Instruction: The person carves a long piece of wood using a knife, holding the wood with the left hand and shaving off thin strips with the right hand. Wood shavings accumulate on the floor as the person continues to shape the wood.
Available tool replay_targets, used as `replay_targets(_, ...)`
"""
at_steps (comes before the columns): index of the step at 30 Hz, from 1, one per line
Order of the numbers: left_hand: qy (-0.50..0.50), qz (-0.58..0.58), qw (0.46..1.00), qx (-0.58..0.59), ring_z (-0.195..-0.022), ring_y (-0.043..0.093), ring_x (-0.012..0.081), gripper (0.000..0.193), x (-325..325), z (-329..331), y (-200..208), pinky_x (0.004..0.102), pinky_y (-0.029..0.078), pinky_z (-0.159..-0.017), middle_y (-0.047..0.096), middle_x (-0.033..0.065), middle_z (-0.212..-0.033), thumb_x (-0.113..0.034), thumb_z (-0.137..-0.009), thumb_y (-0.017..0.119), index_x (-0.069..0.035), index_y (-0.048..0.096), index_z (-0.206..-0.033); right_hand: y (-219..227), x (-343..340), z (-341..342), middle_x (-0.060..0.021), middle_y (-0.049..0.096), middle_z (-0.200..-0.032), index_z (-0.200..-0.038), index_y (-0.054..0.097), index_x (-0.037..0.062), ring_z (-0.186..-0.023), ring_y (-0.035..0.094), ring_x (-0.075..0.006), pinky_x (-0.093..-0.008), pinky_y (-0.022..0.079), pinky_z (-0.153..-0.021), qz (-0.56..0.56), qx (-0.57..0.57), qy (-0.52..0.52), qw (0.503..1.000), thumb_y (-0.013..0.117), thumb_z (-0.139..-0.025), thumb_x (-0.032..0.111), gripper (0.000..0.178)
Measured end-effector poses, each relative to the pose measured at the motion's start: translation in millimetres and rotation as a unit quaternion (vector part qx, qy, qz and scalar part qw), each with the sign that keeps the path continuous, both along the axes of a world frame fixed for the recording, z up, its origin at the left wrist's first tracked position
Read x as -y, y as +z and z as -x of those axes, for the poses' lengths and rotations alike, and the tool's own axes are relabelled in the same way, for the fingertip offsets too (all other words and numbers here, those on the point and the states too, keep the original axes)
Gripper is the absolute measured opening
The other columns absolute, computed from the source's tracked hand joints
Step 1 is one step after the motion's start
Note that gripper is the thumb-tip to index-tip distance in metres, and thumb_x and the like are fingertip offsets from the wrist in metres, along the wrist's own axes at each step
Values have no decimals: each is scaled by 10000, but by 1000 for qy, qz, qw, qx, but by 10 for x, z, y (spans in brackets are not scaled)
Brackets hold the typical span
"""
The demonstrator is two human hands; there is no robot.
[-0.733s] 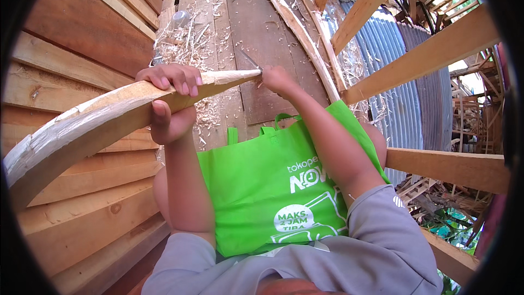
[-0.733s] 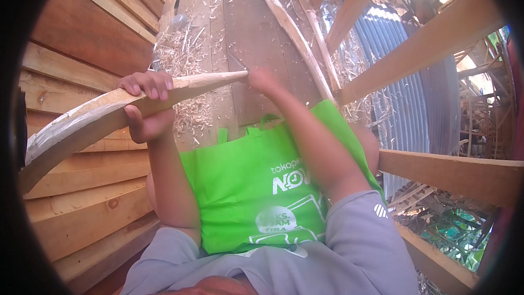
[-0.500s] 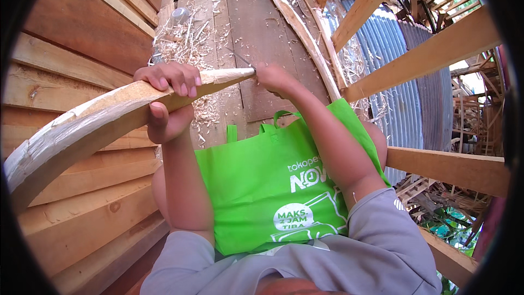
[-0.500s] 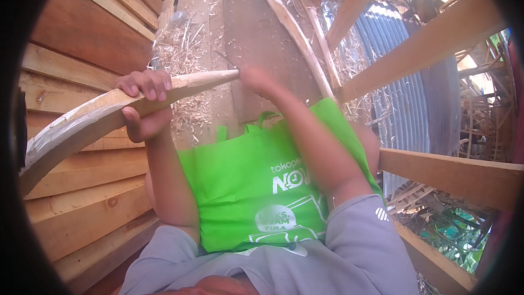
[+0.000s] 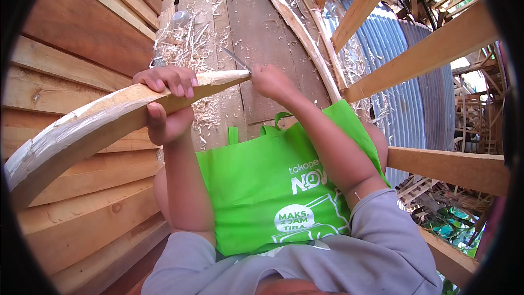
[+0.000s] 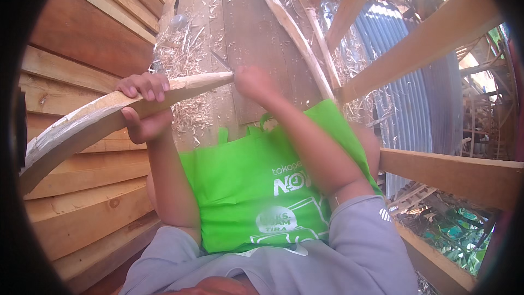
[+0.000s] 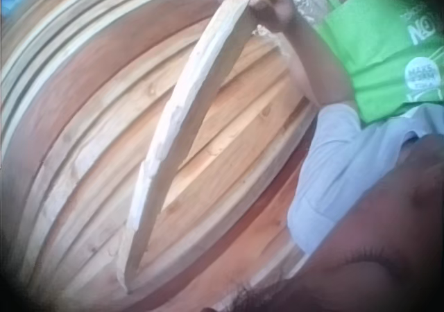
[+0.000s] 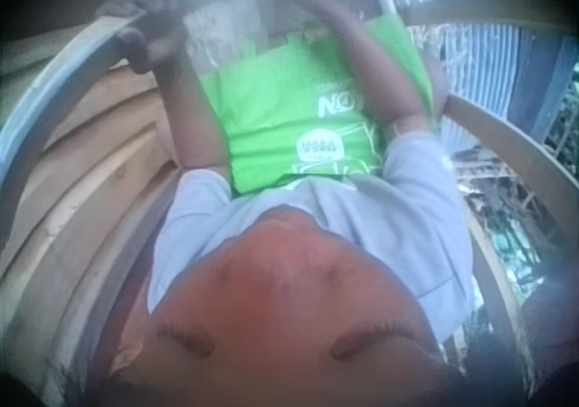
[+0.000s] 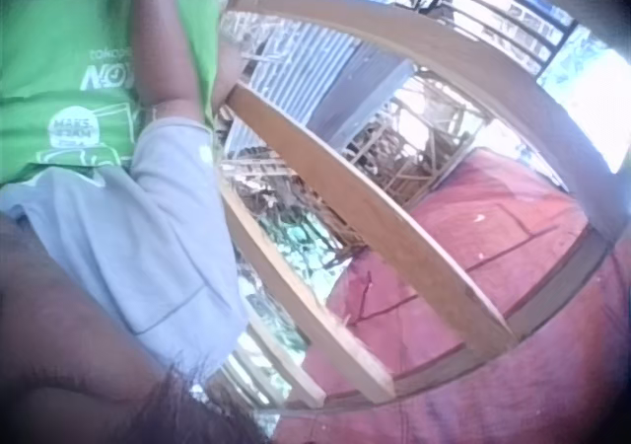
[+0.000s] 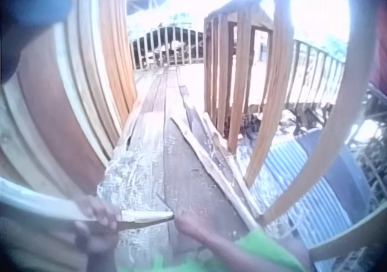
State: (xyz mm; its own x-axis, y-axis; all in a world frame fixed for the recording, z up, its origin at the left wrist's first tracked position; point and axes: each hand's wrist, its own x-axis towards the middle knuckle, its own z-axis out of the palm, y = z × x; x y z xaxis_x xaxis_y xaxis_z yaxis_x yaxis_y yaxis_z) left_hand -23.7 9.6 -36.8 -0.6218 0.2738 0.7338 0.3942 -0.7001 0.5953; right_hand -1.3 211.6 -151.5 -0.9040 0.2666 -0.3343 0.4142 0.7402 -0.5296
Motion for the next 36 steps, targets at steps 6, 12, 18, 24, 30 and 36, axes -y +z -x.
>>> replay_targets(6, 8, 0, 1000, -13, -762, 488, 181, 335, 35, 2, 8, 384, 403, -760, 489, 57, -840, -389, -926, 596, -101, 455, -1021, 258, 53, -40, -293, 655, -1039, -950, 668, -38, -986, 636, -450, -527, 498, -859, 56, -6, -73, 996, 370, -939, 210, 388)
replay_targets(12, 21, -6, 1000, 7, -784, 496, 185, 317, 15, -36, -23, 380, 402, -779, 498, 57, -851, -377, -927, 593, -106, 465, -1031, -166, -204, 16, -344, 635, -1007, -952, 654, -74, -950, 638, -471, -556, 467, -889, 52, 10, 31, 998, 355, -948, 233, 429)
replay_targets(18, 39, -14, 999, 23, -787, 505, 189, 302, 17, -54, -38, 383, 410, -781, 512, 68, -860, -356, -927, 593, -101, 469, -1030, 28, 127, 61, -350, 638, -973, -1044, 621, -90, -946, 635, -484, -546, 478, -891, 106, -36, -57, 992, 335, -959, 233, 439)
replay_targets(24, 44, -17, 999, 23, -784, 504, 188, 284, -10, -29, -4, 383, 412, -786, 512, 64, -859, -348, -932, 585, -108, 468, -1028, 45, 95, 40, -321, 656, -973, -978, 662, -71, -946, 641, -471, -534, 488, -896, 25, -59, 6, 998, 329, -981, 263, 472)
replay_targets(30, 51, -10, 998, 28, -792, 509, 184, 291, -43, -40, -7, 385, 412, -810, 515, 59, -854, -370, -933, 580, -119, 466, -1026, -148, -251, -3, -250, 663, -1095, -1102, 678, -12, -1038, 639, -411, -484, 507, -889, 12, 7, 81, 997, 360, -971, 273, 446)
replay_targets(36, 103, -38, 991, 78, -782, 510, 184, 271, -15, -99, 32, 392, 408, -825, 523, 52, -841, -357, -937, 577, -126, 468, -1027, -39, 10, 23, -241, 661, -1115, -1122, 665, -22, -1056, 637, -402, -478, 508, -893, 114, 32, -35, 992, 359, -983, 267, 442)
